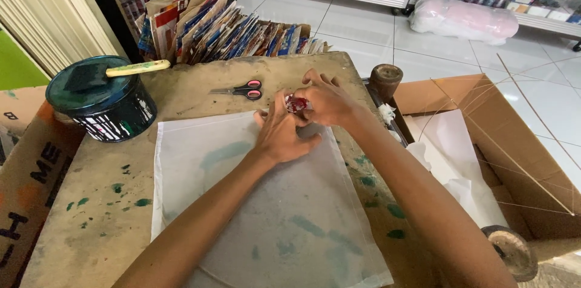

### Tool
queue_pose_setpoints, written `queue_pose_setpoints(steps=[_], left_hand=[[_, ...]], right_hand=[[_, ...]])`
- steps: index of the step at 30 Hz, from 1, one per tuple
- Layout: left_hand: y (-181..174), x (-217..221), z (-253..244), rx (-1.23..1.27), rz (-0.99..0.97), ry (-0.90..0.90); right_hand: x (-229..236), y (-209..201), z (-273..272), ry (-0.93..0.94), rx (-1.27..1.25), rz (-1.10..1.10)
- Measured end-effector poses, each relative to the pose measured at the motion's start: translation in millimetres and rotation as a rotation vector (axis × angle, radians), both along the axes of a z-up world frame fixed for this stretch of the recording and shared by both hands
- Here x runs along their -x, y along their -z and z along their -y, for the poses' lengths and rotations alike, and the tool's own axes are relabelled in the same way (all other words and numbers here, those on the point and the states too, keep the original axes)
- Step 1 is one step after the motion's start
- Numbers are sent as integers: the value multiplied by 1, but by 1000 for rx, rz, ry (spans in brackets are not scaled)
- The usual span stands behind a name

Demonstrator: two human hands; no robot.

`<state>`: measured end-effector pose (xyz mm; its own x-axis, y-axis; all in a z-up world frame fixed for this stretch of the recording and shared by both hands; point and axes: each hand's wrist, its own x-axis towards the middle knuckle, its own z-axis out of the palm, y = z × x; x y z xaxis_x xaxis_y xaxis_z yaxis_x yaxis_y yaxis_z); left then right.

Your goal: Assembling a kite by gluing paper onto a bamboo frame and folding the edges.

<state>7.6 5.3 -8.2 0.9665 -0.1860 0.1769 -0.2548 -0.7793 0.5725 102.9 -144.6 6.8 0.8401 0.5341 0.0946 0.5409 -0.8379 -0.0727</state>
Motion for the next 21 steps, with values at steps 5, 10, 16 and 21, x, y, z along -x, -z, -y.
queue_pose_setpoints(steps=[5, 10, 16, 21], left_hand=[[-10, 5, -1, -19, -38, 5], [4, -3, 0, -16, -30, 9], [13, -10, 1, -73, -31, 2], [-19, 16, 3, -121, 16, 28]], right_hand=[[4, -4, -1, -4, 21, -14], [11, -7, 0, 4, -27, -9], [16, -5, 5, 14, -160, 33], [26, -4, 34, 76, -499, -105]])
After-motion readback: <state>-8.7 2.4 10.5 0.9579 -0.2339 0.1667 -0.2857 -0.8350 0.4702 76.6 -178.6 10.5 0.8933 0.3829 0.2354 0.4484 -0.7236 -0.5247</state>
